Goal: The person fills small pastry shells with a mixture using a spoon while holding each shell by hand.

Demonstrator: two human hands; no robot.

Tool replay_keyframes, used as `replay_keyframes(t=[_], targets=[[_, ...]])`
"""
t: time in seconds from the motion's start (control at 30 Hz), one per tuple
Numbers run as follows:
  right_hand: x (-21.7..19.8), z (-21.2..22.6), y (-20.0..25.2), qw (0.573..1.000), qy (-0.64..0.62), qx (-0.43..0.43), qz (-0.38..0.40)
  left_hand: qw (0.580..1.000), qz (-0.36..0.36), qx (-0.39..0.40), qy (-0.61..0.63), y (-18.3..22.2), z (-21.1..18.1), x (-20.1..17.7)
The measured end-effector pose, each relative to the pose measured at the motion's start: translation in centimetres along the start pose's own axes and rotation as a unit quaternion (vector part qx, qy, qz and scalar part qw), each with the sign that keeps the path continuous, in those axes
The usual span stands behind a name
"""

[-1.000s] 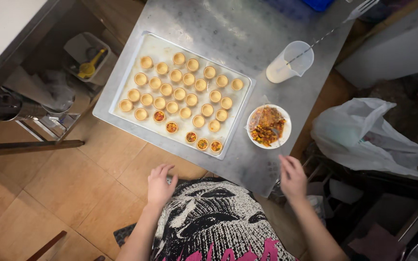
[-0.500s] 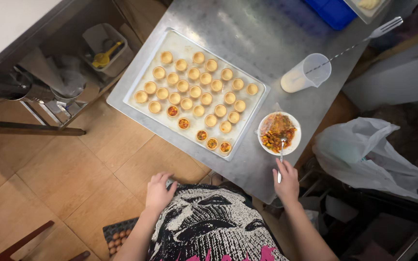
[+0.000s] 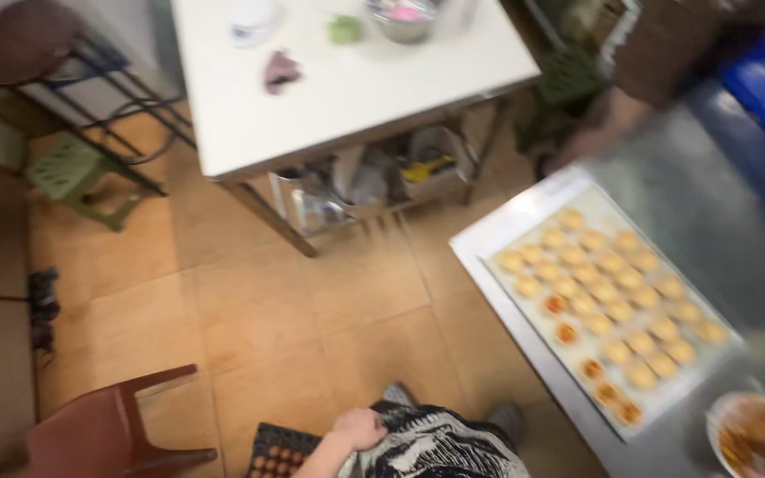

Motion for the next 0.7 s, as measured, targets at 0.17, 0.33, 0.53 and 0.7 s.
replay_keyframes(t=[0.17,0.33,0.53,0.7], targets=[[16.0,12.4,1.1,0.964,-0.155,-0.149,0.155,0.989,-0.075,-0.009,0.127,3.1,7.7,-5.7],[35.1,27.1,3.1,0.906,-0.127,-0.176,0.363,0.938,-0.241,0.059,0.242,4.9,15.4,-15.1],[58.2,45.3,-1.9,0.854,-0.028,-0.326,0.404,0.865,-0.333,0.075,0.368,7.8,27.3,-28.7],[78.6,56.4,-10.8,0.903,0.002,-0.265,0.339,0.853,-0.306,-0.099,0.41,12.5,37.9,-42.8]])
Point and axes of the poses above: each hand's wrist, its own y-axis away from the middle knuckle, its own x-axis out of the palm, z = x × y, the point moved 8 cm from there along -y, towards the middle knuckle, and after that the axes turned 11 degrees about z, right-handed, at the moved point
